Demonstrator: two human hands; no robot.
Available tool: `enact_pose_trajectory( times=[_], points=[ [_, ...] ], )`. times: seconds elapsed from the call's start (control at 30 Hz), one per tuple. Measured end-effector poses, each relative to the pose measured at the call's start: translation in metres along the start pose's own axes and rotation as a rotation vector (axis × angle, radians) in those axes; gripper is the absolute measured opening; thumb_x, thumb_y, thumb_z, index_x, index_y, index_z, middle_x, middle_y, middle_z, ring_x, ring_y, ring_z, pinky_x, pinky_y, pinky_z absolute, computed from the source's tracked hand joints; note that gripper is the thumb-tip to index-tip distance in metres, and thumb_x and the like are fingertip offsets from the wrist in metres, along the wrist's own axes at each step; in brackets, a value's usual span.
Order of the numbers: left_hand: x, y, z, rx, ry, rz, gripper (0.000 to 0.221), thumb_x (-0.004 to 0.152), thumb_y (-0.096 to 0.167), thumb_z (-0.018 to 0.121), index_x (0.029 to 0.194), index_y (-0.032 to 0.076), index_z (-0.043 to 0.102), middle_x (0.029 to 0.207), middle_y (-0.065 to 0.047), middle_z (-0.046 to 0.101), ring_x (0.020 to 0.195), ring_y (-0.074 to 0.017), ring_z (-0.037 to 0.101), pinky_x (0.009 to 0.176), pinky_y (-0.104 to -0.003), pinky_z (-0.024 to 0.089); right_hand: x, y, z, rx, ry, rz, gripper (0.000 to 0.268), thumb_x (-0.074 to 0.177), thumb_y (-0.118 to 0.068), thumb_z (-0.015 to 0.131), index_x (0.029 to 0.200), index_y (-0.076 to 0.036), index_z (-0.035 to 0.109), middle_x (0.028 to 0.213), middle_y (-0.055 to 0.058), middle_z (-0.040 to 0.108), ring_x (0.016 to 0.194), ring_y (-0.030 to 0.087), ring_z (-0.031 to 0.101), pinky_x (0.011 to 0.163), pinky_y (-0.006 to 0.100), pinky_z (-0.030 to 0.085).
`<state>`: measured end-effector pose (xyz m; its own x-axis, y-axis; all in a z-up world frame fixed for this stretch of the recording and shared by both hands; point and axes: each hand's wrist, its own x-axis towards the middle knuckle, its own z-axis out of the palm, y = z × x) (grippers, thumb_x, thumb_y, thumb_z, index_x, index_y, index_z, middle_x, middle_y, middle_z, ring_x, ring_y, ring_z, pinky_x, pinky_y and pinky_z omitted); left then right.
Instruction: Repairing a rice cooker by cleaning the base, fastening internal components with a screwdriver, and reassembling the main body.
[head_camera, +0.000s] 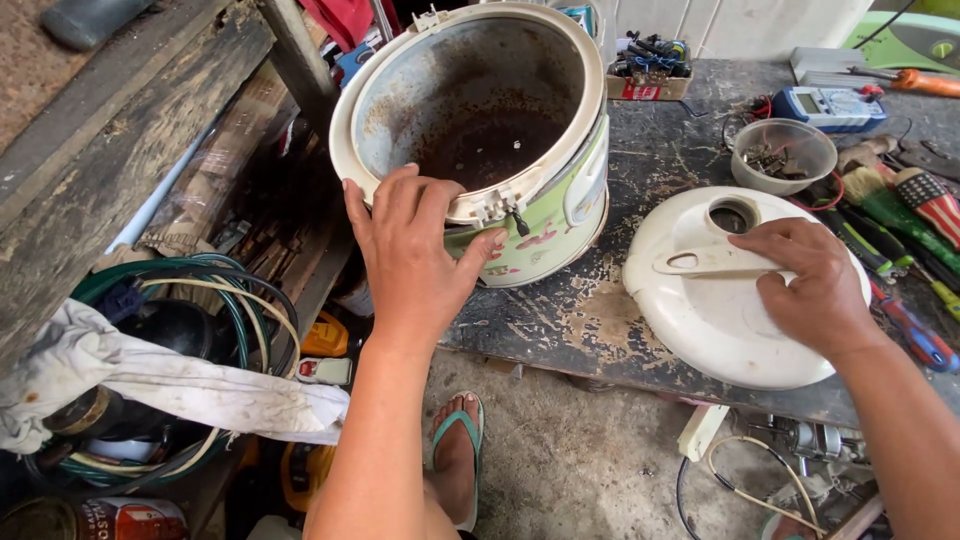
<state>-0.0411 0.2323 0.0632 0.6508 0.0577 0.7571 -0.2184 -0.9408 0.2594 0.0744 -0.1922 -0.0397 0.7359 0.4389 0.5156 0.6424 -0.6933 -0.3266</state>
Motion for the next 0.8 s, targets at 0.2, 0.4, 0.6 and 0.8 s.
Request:
enact_pose_trajectory(
  times=[0.2,0.4,0.6,0.8],
  points=[
    [0.014,-0.011,0.009,-0.144,0.018,-0.063,0.042,0.082,0.044,0.084,0.100,0.014,0.063,0.100,-0.003,0.062,0.111,-0.0276,0.057,0.118,-0.061,0.012,0.000,-0.020,0.013,-0.185,0.131,-0.040,0.057,0.076,0.004,0.060,0.129,-0.008,0.077,0.135,0.024,0.062,0.123,0.045,0.060,0.105,0.059,0.047],
    [0.039,-0.031,0.007,-0.300,0.380,-0.267,0.055,0.084,0.065,0.065,0.095,0.011,0.062,0.092,-0.006,0.064,0.091,-0.0254,0.051,0.087,-0.038,0.031,-0.002,-0.037,0.015,-0.196,0.087,0.002,0.048,0.082,-0.001,0.065,0.129,-0.007,0.075,0.140,0.027,0.059,0.126,0.047,0.056,0.096,0.061,0.050],
    [0.042,-0.041,0.006,-0.724,0.633,-0.436,0.025,0.094,0.030,0.074,0.097,0.008,0.061,0.087,-0.003,0.067,0.077,-0.0116,0.058,0.069,-0.029,0.049,-0.002,-0.037,0.015,-0.208,0.087,0.000,0.047,0.084,-0.003,0.064,0.130,-0.008,0.074,0.139,0.027,0.059,0.127,0.048,0.057,0.100,0.062,0.050],
    [0.041,-0.021,0.000,-0.469,0.672,-0.410,0.032,0.096,0.034,0.072,0.104,0.005,0.064,0.098,-0.013,0.062,0.087,-0.0228,0.060,0.081,-0.036,0.051,-0.003,-0.019,0.013,-0.292,-0.009,-0.021,0.046,0.091,-0.013,0.066,0.137,-0.020,0.072,0.121,0.013,0.070,0.111,0.038,0.063,0.102,0.056,0.046]
  ],
)
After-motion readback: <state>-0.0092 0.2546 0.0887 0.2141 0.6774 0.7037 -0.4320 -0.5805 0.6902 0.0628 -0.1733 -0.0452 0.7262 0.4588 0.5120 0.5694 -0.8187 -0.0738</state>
